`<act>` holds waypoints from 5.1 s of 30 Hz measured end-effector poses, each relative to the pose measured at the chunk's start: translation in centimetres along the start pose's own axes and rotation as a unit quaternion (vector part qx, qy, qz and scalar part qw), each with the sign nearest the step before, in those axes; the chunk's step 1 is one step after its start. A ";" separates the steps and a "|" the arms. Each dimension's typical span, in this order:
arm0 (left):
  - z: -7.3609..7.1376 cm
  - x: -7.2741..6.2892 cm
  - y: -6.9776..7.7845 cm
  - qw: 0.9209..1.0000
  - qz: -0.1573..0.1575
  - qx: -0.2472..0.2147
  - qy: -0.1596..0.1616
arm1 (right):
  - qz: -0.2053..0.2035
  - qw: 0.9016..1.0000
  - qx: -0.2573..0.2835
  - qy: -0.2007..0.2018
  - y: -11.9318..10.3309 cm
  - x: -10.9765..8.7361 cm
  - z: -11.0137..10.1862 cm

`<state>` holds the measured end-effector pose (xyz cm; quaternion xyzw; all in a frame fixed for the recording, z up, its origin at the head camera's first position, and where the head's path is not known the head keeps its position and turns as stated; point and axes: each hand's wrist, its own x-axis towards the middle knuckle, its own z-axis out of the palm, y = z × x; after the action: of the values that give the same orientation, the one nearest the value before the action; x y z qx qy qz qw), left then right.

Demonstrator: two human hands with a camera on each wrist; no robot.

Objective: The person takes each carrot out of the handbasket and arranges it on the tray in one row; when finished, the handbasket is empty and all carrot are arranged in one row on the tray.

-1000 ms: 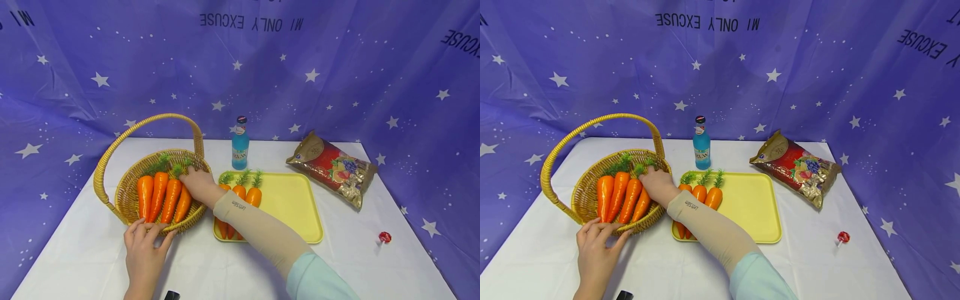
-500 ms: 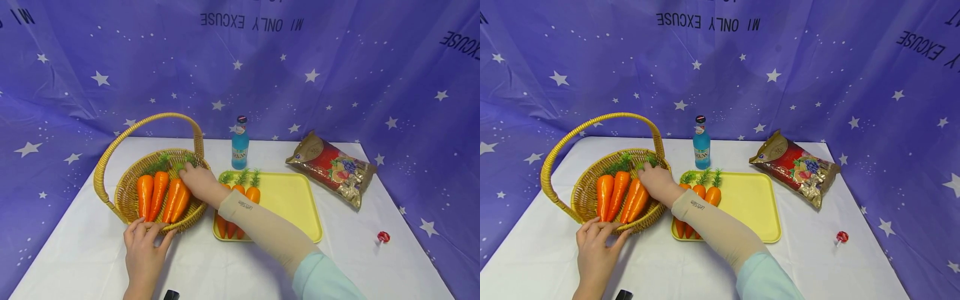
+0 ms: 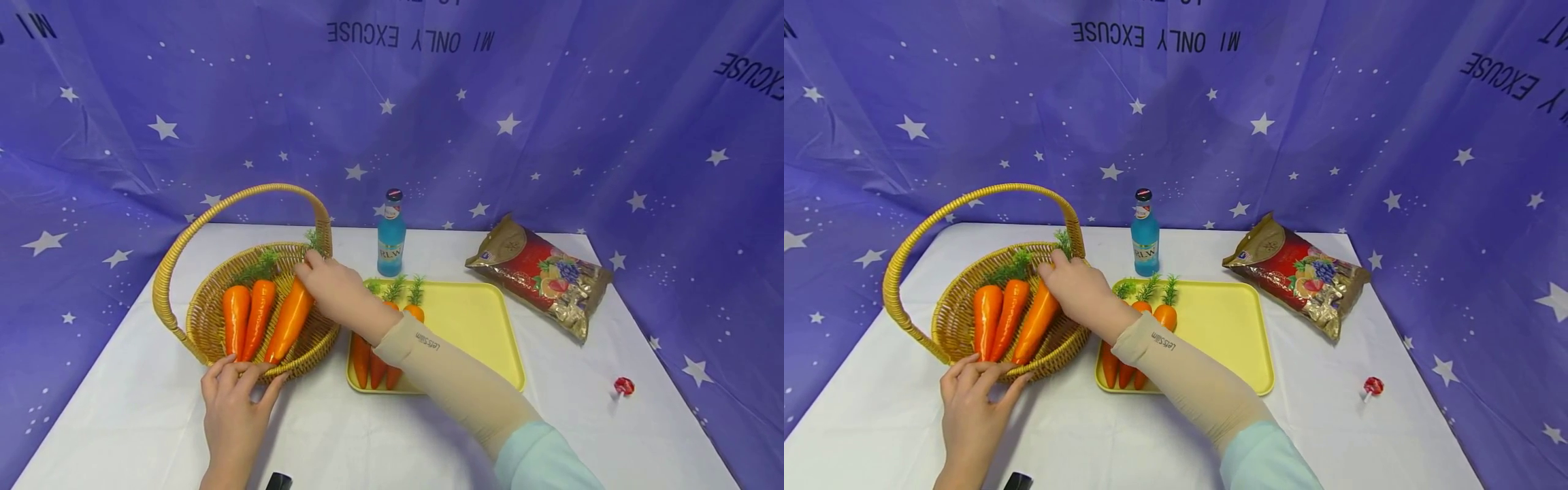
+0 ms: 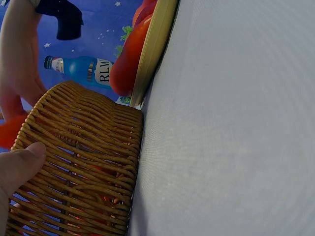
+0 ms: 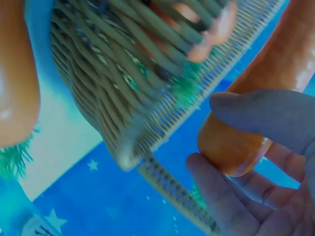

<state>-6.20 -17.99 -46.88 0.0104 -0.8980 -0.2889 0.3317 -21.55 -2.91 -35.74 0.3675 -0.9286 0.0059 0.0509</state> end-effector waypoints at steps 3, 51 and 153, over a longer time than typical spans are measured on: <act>0.0 -0.1 0.0 1.000 -0.001 0.000 -0.002 | 0.008 1.000 0.022 0.006 0.6 -0.9 -0.9; 0.1 0.0 0.0 1.000 -0.001 0.009 -0.002 | 0.069 0.995 0.050 0.055 13.1 -17.0 6.7; 0.2 -0.1 -0.4 1.000 0.005 0.003 0.003 | -0.063 0.992 -0.056 -0.091 -2.3 2.7 4.5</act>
<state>-6.28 -18.25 -47.29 0.0080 -0.8978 -0.2847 0.3360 -22.30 -6.63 -39.99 0.4204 -0.9034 -0.0834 -0.0134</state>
